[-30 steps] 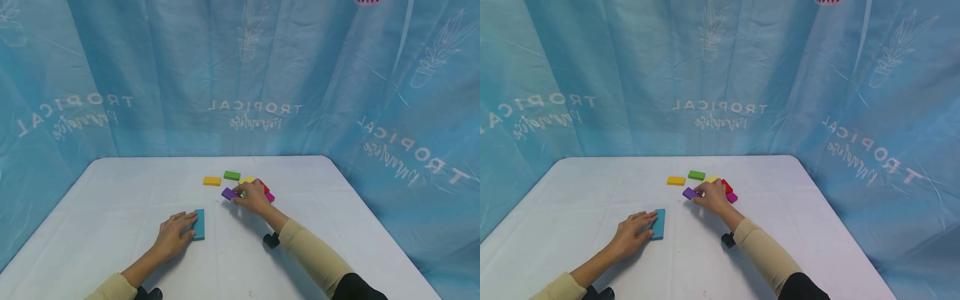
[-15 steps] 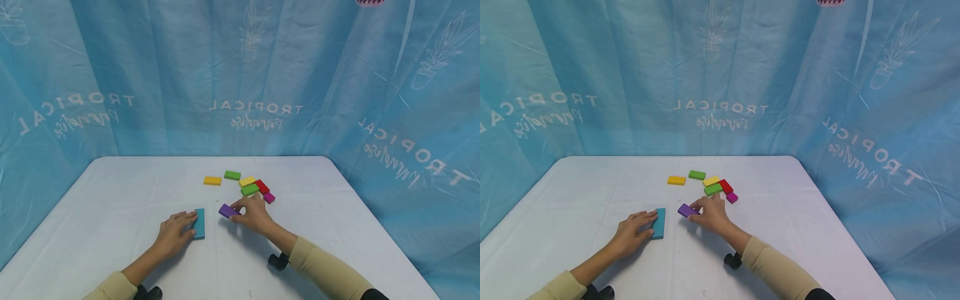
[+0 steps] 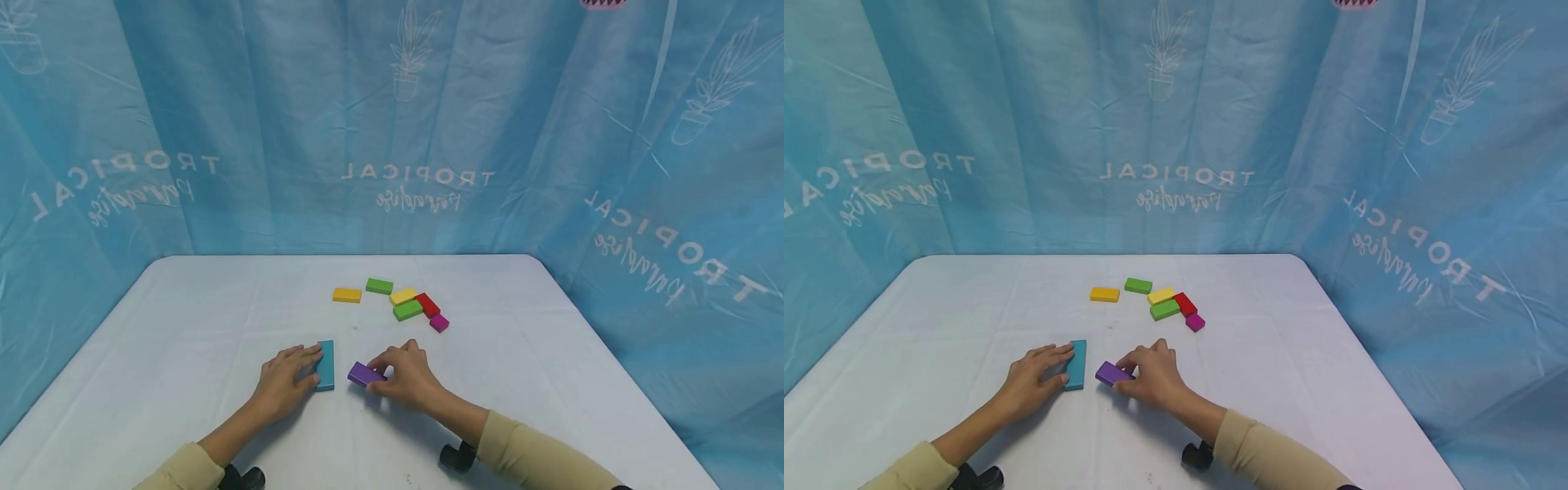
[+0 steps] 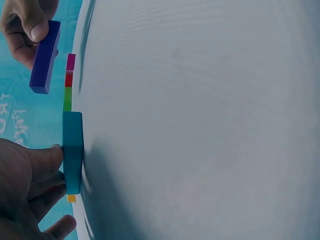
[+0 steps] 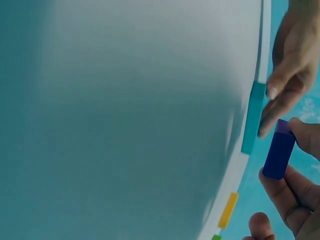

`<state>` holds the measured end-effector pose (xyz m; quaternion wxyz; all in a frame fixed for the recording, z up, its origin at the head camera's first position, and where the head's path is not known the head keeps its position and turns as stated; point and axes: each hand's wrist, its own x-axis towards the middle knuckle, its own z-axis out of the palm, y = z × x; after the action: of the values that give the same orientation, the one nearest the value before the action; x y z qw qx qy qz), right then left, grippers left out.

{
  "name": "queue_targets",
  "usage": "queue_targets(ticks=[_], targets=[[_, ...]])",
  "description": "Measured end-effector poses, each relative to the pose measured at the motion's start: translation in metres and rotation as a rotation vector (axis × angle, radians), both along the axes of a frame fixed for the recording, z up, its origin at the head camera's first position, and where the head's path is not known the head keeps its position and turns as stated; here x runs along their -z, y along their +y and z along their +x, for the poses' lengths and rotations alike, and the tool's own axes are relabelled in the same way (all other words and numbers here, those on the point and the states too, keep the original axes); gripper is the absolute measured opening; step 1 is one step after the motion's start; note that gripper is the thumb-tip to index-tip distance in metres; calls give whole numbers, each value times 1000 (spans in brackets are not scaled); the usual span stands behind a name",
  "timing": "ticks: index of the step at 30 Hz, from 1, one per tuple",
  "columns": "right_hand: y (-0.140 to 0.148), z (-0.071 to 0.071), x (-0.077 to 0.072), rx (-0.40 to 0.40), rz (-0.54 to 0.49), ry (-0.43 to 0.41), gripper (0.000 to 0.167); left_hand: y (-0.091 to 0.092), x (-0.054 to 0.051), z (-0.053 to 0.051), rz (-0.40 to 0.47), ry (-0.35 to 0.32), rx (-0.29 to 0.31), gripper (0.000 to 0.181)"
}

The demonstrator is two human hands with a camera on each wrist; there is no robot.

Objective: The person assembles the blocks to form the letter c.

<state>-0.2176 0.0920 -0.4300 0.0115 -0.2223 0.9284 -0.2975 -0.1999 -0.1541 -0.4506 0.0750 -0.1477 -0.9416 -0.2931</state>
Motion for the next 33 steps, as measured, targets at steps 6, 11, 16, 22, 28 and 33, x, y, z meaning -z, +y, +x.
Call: queue_targets(ticks=[6,11,16,22,28,33], targets=[[-5,11,0,-21,18,-28,29,0,-1,0,10,20,9,42],[-10,18,1,-56,49,-22,28,0,-2,0,4,29,10,41],[-19,21,2,-83,94,12,28,0,-3,1,-20,14,4,42],[-27,21,4,-101,133,28,29,0,-3,1,-25,16,3,42],[-32,20,5,-105,166,32,30,0,-2,1,-13,45,6,42],[-33,18,8,-105,183,14,33,0,-2,0,-20,10,4,42]])
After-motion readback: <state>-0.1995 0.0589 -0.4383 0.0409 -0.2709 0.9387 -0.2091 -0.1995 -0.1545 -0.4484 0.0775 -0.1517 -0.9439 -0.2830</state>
